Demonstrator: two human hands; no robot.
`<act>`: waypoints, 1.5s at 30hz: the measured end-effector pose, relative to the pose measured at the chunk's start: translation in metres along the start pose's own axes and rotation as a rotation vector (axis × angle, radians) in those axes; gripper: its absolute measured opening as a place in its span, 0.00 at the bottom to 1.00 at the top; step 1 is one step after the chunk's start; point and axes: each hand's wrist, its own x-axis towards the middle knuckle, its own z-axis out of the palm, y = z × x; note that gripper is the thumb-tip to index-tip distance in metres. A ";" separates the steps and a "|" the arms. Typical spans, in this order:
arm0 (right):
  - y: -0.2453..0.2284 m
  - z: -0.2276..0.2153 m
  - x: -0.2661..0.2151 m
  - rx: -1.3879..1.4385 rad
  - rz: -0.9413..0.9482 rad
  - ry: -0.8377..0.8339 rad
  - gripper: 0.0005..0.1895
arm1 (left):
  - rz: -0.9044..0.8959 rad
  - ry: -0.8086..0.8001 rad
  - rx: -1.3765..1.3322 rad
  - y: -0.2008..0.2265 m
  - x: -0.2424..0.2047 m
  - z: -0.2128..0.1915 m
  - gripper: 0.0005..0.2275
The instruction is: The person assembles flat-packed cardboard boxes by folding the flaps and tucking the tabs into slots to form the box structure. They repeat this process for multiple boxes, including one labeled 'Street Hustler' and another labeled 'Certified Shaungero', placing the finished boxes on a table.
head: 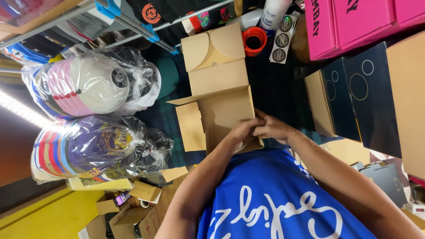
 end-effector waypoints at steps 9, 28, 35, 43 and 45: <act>0.010 -0.003 0.006 -0.239 -0.064 0.114 0.46 | -0.014 -0.112 0.191 0.014 0.010 -0.003 0.33; 0.096 -0.028 0.037 -0.230 -0.305 0.164 0.36 | 0.174 0.006 0.443 0.077 -0.018 0.008 0.51; 0.071 -0.017 0.039 -0.255 -0.434 0.075 0.51 | 0.182 0.020 0.195 0.057 0.003 0.003 0.49; 0.049 -0.024 0.054 -0.436 -0.083 0.213 0.54 | 0.113 -0.089 0.138 0.094 -0.048 0.003 0.48; 0.048 -0.026 0.062 -0.554 -0.018 0.276 0.50 | 0.065 -0.162 0.096 0.083 -0.030 -0.012 0.49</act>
